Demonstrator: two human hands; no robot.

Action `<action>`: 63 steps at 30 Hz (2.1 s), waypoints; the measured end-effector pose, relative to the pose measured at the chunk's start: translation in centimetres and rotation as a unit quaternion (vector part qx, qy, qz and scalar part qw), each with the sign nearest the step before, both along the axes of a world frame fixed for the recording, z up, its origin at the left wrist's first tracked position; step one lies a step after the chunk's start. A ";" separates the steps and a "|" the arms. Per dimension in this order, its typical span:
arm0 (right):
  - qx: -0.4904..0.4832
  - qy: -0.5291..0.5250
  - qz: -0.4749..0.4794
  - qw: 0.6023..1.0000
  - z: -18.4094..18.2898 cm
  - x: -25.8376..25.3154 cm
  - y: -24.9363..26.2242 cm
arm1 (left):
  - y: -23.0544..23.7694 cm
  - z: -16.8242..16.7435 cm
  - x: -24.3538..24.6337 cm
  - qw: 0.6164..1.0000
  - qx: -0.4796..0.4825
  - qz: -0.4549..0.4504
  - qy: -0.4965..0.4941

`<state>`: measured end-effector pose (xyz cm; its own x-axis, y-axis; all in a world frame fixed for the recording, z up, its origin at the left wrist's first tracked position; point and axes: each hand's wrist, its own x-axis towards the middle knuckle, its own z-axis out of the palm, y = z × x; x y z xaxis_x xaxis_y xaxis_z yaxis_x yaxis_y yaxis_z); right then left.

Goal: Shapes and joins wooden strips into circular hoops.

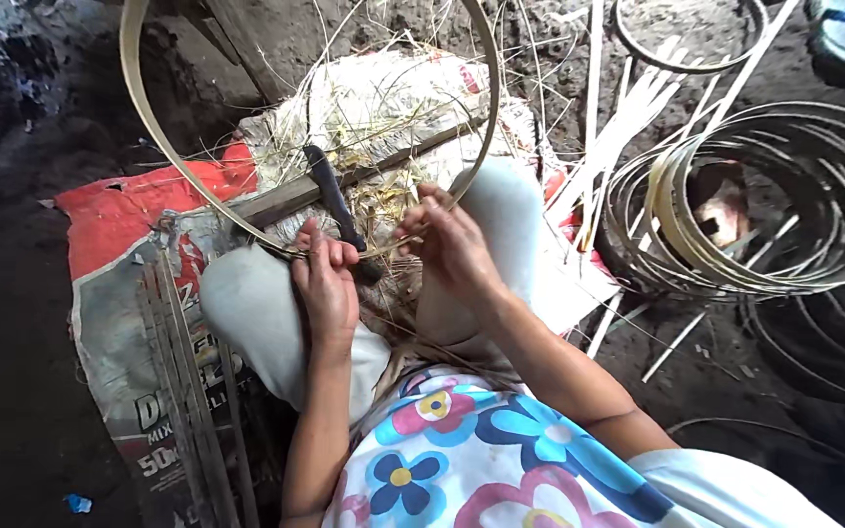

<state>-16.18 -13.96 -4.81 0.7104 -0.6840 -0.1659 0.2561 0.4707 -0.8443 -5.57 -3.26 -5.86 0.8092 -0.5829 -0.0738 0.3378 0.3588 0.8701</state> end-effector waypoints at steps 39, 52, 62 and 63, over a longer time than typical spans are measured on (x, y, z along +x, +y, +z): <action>-0.143 0.091 0.062 0.984 1.8 -2.2 -4.0 | 3.5 2.0 4.9 0.996 0.046 -0.009 -0.081; -0.105 -0.013 -0.060 0.993 -0.2 1.0 1.3 | -2.2 -0.2 -2.2 0.997 -0.070 -0.015 0.034; -0.079 0.048 -0.006 0.996 -2.4 0.8 2.2 | 0.0 -2.3 -1.9 0.998 0.030 -0.035 -0.051; -0.075 0.050 0.000 0.996 -2.3 0.7 2.3 | 0.1 -2.2 -1.9 0.997 0.035 -0.040 -0.052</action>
